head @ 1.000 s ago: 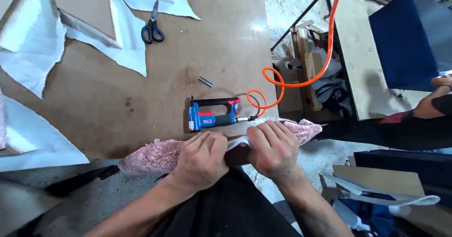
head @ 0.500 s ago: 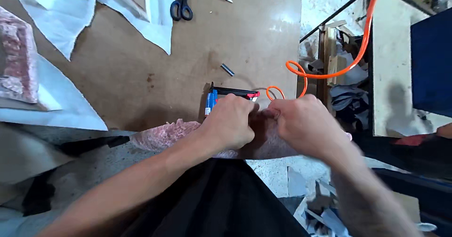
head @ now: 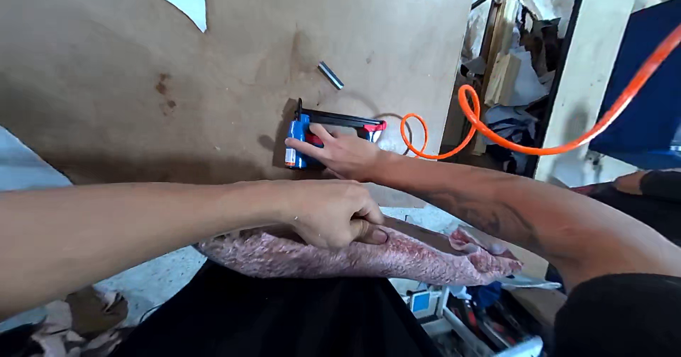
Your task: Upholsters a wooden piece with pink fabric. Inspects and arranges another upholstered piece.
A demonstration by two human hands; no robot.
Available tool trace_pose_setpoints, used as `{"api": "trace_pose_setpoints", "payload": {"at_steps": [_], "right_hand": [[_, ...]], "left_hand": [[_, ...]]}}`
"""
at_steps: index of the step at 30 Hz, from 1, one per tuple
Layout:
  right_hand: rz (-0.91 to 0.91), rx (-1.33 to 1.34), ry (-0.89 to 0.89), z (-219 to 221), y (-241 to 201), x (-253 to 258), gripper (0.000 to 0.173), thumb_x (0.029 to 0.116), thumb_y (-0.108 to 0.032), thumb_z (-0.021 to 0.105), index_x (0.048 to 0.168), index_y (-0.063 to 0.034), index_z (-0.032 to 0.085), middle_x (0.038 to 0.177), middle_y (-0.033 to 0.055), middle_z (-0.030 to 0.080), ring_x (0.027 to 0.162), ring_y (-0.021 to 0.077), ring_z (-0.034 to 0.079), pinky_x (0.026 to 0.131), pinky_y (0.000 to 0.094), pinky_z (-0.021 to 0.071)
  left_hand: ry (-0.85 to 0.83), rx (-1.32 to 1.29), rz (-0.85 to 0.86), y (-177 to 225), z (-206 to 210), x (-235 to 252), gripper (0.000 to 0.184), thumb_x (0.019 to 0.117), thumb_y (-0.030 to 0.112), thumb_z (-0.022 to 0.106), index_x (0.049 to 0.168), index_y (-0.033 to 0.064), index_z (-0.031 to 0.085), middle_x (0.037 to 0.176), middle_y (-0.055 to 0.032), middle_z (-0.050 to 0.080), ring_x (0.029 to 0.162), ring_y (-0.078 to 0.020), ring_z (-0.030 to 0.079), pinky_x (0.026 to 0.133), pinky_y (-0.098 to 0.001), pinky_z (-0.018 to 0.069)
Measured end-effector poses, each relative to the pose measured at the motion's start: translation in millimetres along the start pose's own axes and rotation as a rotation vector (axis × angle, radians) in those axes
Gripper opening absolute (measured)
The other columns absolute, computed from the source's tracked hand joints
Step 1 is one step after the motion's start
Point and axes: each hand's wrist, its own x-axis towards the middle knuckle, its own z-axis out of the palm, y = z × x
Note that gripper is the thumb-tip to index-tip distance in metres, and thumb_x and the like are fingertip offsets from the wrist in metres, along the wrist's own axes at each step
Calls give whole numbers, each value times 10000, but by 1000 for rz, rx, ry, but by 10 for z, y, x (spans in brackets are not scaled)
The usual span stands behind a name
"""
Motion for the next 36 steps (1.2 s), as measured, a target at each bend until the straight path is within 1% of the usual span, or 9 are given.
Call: {"api": "trace_pose_setpoints", "payload": {"at_steps": [3, 7, 10, 14, 20, 28, 31, 34, 36], "right_hand": [[113, 25, 47, -533, 41, -115, 883, 907, -99, 632, 1639, -367, 217, 1351, 254, 516, 649, 335, 640, 530, 495, 543], [568, 322, -71, -1768, -35, -562, 868, 1032, -140, 579, 1644, -452, 48, 899, 120, 647, 627, 235, 619, 529, 432, 531], [841, 946, -219, -2435, 6, -1050, 586, 1081, -235, 532, 1576, -409, 273, 898, 140, 688, 427, 217, 632, 345, 432, 574], [780, 1457, -684, -2684, 13, -1226, 769, 1072, -172, 558, 1620, -509, 136, 1154, 243, 693, 563, 330, 697, 466, 524, 624], [1021, 1223, -602, -2393, -478, -1055, 716, 1052, -196, 565, 1563, -560, 219, 914, 172, 694, 428, 274, 599, 391, 511, 560], [1094, 1246, -600, -2385, -762, -891, 683, 1061, -174, 549, 1558, -528, 242, 924, 169, 694, 455, 266, 624, 401, 469, 572], [993, 1229, -576, -2399, -795, -923, 669, 1071, -159, 533, 1565, -500, 238, 926, 179, 685, 450, 269, 622, 397, 466, 573], [811, 835, -435, -2444, -831, -988, 798, 1053, -142, 567, 1602, -542, 149, 816, 84, 679, 407, 185, 579, 348, 392, 552], [693, 343, -280, -2338, -827, -1016, 961, 933, -187, 682, 1611, -538, 99, 825, -6, 651, 537, 132, 596, 425, 369, 527]], "left_hand": [[-5, -85, 88, -126, 42, 31, 378, 1070, 336, 516, 777, 151, 668, 625, 62, 556, 571, -38, 543, 507, -260, 446], [36, -240, 221, -286, 120, 75, 388, 1059, 306, 541, 733, 131, 657, 589, 61, 541, 527, -40, 522, 464, -262, 418], [59, -270, 302, -354, 138, 86, 396, 1056, 276, 548, 697, 124, 616, 552, 65, 491, 481, -34, 476, 429, -243, 377], [-11, -232, 219, -329, 94, 92, 401, 1078, 322, 508, 744, 137, 631, 608, 60, 516, 540, -43, 491, 492, -252, 399], [76, -209, 368, -394, 130, 111, 358, 1037, 230, 545, 700, 131, 617, 567, 63, 498, 490, -32, 469, 437, -241, 373], [33, -197, 275, -368, 140, 62, 256, 937, 135, 593, 682, 132, 607, 626, 53, 541, 574, -43, 522, 523, -260, 434], [-66, -384, 140, -372, 72, -5, 300, 1004, 129, 571, 711, 101, 626, 601, 18, 547, 522, -67, 504, 480, -263, 398], [-101, -426, 86, -396, -108, -366, 280, 1060, 335, 552, 946, 126, 699, 710, 19, 624, 589, -71, 580, 528, -260, 501], [-8, -211, 46, -268, -165, -800, 384, 984, 601, 558, 1057, 263, 725, 824, 122, 688, 712, -3, 654, 627, -259, 594]]}}
